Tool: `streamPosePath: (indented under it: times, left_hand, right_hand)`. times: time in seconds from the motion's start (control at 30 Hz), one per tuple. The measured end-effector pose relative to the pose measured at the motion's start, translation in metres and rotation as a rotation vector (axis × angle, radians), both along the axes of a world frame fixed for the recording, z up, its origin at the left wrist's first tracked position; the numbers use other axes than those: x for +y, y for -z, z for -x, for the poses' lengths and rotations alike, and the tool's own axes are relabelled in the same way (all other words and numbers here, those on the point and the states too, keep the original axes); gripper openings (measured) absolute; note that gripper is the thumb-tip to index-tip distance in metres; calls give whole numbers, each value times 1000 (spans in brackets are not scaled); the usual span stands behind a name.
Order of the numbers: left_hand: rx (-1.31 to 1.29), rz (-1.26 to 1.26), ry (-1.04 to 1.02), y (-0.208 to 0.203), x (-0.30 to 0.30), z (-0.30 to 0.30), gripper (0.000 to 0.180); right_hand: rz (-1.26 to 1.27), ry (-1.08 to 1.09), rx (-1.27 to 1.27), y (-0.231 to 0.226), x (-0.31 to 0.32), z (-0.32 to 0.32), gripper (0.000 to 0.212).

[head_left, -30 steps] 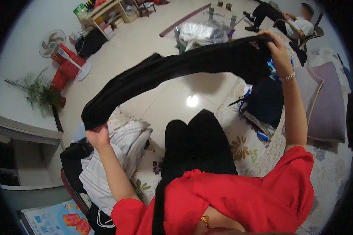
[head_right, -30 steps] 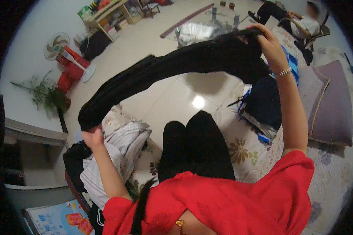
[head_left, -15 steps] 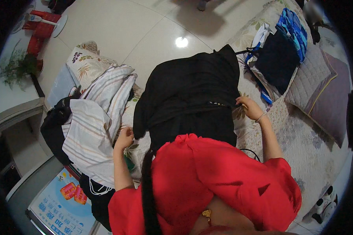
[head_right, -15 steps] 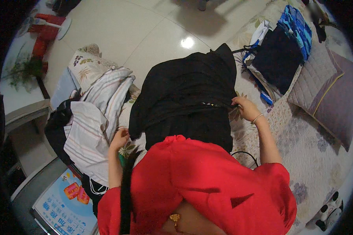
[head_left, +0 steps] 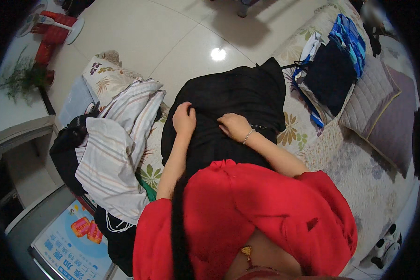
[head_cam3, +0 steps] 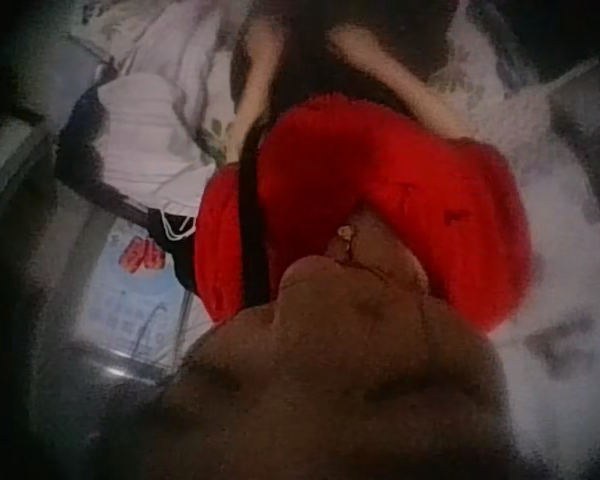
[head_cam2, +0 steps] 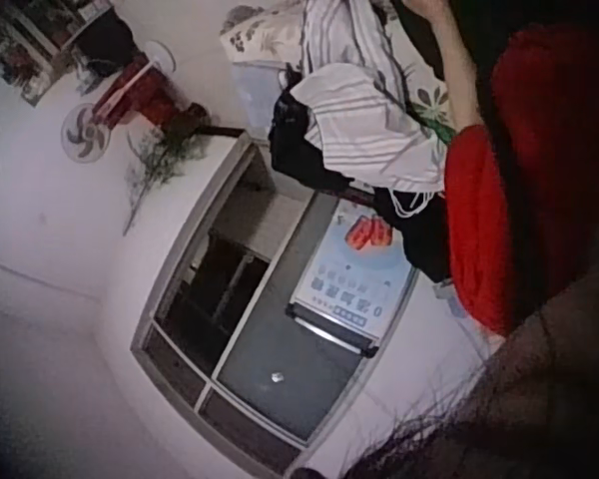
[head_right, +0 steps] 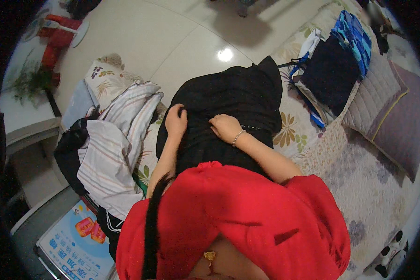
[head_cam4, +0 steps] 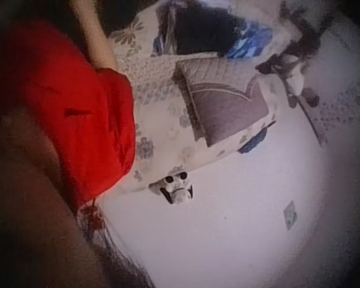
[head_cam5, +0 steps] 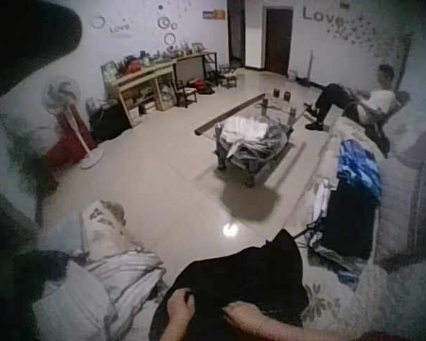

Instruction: The person folds several items of clothing including a black shirt, a striped garment, and a black skirt one at a time on a bed.

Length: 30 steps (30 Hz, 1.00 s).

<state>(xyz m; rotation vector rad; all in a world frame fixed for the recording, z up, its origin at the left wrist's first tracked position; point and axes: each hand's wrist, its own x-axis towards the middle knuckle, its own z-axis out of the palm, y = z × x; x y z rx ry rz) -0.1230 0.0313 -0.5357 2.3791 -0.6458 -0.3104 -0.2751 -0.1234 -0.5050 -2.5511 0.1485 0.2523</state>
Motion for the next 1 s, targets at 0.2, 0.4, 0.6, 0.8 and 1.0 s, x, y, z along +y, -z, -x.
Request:
streamPosePath:
  times: [0.2,0.4,0.6,0.8,1.0]
  left_hand:
    - [74,196,-181,-27,0,-40,28]
    - [122,334,-178,-41,-4,-56,26]
    - [-55,276,-205,-47,-2,-76,27]
    - [-187,98,-227,-77,-23,-95,26]
    - [27,283,246,-110,-46,-48,17]
  right_hand:
    - [-812,589,-72,-11,-16,24,25]
    - [-1032,714,-117,-33,-22,45,21]
    - [-1683,727,81,-62,-23,68,21]
    - [-1957,533,375,-64,-28,72,37]
    - [-1354,374,246,-52,-43,54,35]
